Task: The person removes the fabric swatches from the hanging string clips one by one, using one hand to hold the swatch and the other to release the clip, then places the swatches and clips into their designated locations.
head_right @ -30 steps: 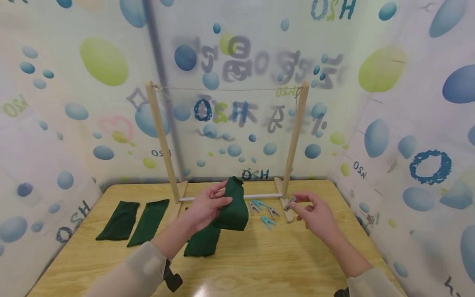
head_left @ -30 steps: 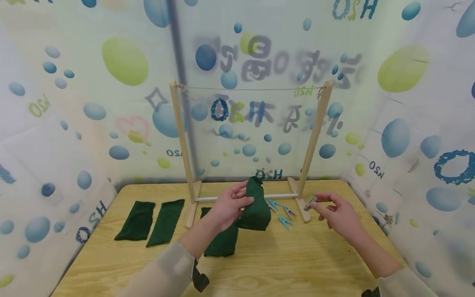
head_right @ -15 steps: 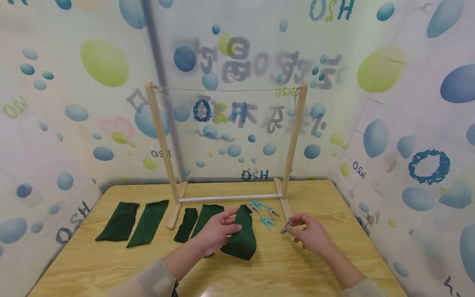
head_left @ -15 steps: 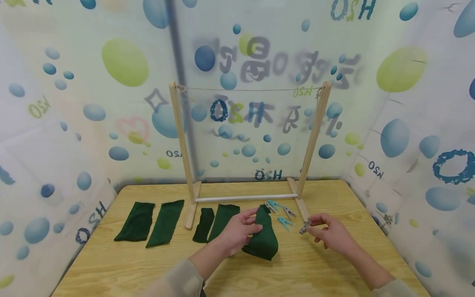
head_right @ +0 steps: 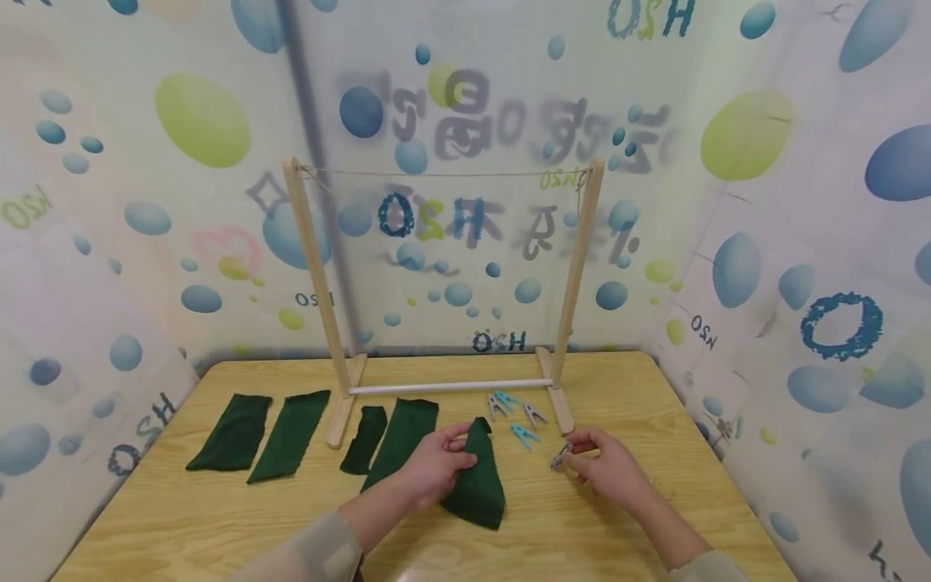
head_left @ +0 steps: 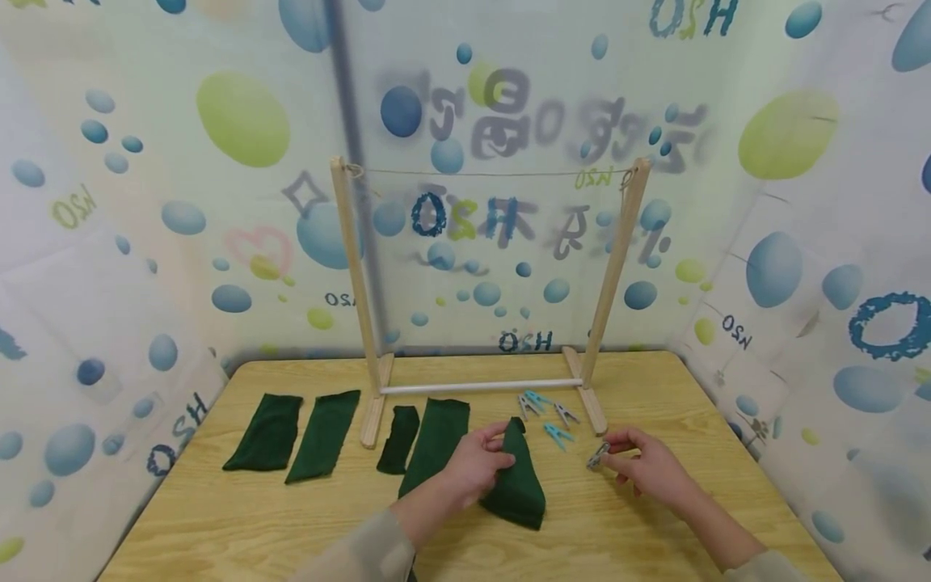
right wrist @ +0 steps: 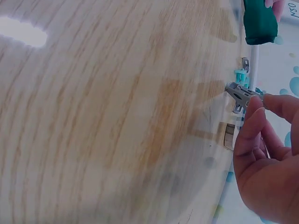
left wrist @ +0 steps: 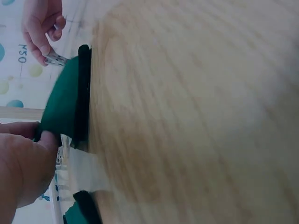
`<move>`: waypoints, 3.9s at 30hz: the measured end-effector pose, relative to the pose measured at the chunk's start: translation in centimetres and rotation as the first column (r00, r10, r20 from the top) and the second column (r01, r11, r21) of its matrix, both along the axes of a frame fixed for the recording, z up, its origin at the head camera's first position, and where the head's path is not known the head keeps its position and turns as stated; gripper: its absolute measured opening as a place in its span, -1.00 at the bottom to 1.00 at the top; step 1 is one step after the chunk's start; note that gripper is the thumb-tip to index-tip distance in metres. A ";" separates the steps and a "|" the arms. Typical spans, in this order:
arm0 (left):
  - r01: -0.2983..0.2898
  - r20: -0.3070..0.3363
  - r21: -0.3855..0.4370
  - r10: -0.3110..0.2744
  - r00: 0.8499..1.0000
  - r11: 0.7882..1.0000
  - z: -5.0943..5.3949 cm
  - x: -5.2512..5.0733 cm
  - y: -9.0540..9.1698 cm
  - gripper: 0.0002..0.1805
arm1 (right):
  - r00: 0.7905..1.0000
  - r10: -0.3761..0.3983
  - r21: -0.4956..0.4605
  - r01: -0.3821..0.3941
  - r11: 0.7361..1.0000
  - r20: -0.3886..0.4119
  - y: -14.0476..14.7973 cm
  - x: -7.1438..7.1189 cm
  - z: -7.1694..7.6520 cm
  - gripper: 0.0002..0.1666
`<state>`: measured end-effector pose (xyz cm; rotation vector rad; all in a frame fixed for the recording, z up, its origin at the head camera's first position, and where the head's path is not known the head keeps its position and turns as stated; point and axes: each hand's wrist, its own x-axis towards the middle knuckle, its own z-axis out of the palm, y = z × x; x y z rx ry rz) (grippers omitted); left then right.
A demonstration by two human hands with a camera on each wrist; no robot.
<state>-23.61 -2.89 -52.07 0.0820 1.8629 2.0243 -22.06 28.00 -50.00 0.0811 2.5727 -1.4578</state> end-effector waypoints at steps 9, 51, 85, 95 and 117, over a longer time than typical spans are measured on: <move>-0.096 -0.153 -0.297 0.052 0.987 0.950 0.6 -1.2 -0.7 -0.25 | 1.000 -0.013 -0.002 0.013 1.000 0.002 0.0 -0.3 -0.4 -0.53; 0.361 0.043 -0.678 -0.456 0.889 0.640 2.2 -1.7 -1.9 -0.21 | 0.995 0.028 0.120 -0.039 0.992 0.091 0.1 -1.2 -2.3 -0.41; 0.303 0.023 -0.696 -0.402 0.915 0.651 2.2 -1.3 -1.3 -0.21 | 0.997 0.032 0.222 -0.048 0.974 0.074 0.3 -1.8 -2.8 -0.49; 0.319 0.046 -0.704 -0.407 0.912 0.634 2.6 -1.6 -1.1 -0.20 | 0.997 0.051 0.203 -0.061 0.977 0.054 0.3 -1.9 -2.9 -0.47; 0.306 0.014 -0.667 -0.399 0.917 0.679 2.6 -0.9 -1.4 -0.25 | 0.998 0.026 0.208 -0.037 0.977 0.052 0.5 -1.5 -2.8 -0.40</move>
